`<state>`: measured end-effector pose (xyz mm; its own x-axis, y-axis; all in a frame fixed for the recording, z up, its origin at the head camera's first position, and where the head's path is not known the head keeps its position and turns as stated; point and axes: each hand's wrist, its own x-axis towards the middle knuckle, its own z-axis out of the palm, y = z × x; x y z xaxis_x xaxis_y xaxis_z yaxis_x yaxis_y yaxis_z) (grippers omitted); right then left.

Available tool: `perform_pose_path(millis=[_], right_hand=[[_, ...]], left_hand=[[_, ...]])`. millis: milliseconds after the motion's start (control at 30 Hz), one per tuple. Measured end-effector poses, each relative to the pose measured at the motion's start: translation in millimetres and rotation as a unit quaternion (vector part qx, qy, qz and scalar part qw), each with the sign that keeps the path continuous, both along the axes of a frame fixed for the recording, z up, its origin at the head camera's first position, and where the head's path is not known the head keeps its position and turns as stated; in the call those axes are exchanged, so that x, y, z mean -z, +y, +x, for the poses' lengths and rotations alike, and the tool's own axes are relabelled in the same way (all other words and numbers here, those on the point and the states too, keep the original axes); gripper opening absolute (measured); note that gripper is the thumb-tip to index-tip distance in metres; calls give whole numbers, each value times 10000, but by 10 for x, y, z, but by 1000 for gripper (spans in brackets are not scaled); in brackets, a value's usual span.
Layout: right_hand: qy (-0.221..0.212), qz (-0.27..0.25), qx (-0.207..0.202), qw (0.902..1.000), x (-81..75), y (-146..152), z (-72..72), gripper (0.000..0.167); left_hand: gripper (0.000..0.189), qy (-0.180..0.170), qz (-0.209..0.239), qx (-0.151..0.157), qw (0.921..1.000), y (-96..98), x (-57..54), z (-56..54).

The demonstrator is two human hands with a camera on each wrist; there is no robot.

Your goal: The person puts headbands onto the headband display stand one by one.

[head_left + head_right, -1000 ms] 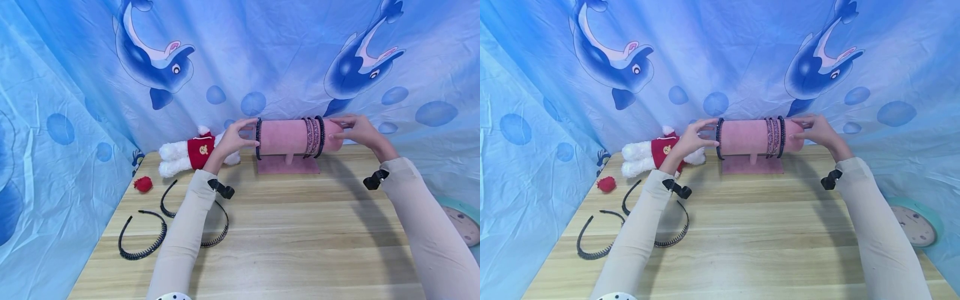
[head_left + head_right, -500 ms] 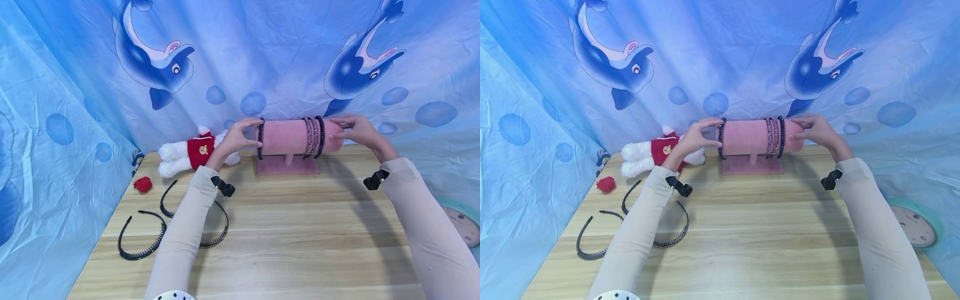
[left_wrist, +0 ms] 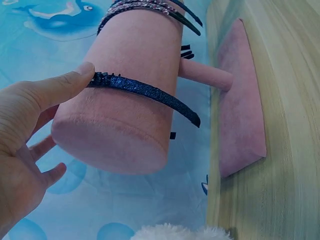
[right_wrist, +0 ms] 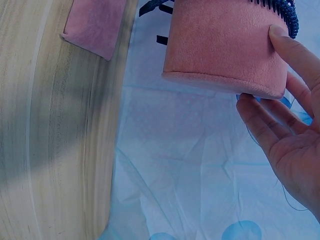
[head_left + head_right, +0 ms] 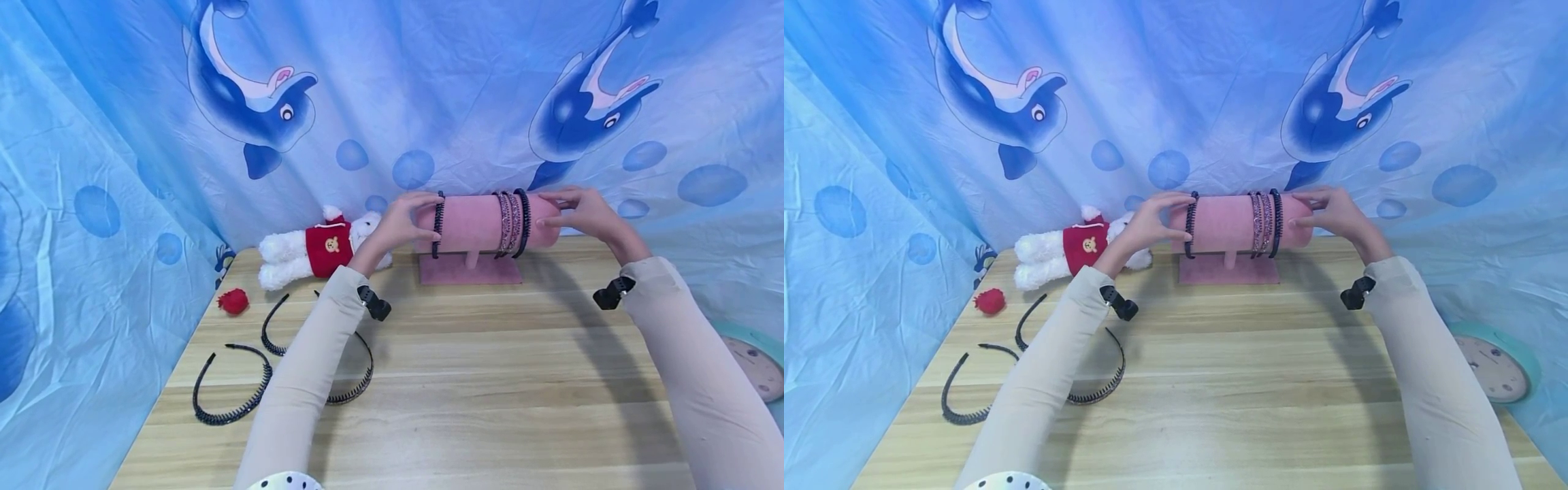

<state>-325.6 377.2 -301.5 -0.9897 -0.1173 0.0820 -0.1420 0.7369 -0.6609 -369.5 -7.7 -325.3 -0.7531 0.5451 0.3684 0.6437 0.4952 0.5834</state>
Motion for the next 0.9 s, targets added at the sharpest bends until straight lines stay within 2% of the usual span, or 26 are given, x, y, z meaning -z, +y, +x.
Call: perform_pose_path(millis=[367,633,900], right_hand=[[50,-31,-25,10000,9,9,-2,71],[69,-17,-31,10000,16,5,6,71],[100,-74,-57,9999,31,23,-11,70]], left_hand=[[75,219,-236,62,9995,177,-35,16],[77,487,-677,-94,9965,320,-49,33],[78,632,-932,-270,9933,483,-85,45]])
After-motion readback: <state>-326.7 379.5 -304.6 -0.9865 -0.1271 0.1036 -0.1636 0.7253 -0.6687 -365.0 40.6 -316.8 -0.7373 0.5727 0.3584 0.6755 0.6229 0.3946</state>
